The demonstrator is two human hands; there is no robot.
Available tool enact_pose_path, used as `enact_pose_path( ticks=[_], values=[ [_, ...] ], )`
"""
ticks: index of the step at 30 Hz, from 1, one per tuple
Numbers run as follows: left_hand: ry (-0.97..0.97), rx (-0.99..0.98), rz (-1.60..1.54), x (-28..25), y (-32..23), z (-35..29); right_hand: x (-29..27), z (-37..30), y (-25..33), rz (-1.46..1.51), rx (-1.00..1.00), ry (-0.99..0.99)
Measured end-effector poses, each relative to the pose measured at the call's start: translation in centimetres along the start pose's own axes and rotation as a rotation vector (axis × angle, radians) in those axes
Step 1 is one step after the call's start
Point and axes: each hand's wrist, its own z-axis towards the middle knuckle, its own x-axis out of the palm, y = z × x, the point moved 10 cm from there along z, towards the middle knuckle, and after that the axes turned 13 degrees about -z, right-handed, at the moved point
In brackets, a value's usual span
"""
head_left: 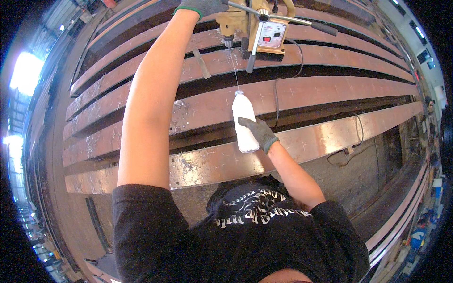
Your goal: The person uses a handheld drill press to drill holes into a large metal sheet. They repeatedly apply liquid from a white bottle to the drilling area, likely as a coolant or lubricant, while operating the drill with both hands.
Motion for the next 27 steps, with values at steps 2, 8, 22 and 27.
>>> enact_pose_path(
  ticks=[2,8,22,27],
  values=[
    [-0.032,0.008,-0.01,-0.2,-0.3,0.0,-0.3,0.3,-0.3,0.0,-0.004,-0.009],
    [0.068,-0.047,-0.021,-0.4,0.1,-0.6,0.3,-0.7,1.7,-0.081,-0.108,0.011],
    [0.01,-0.016,0.036,0.4,0.0,-0.1,0.4,-2.2,2.7,-0.054,-0.254,-0.002],
    [-0.003,-0.018,0.002,0.0,0.1,-0.4,1.2,-2.4,2.3,0.019,-0.127,0.075]
  ],
)
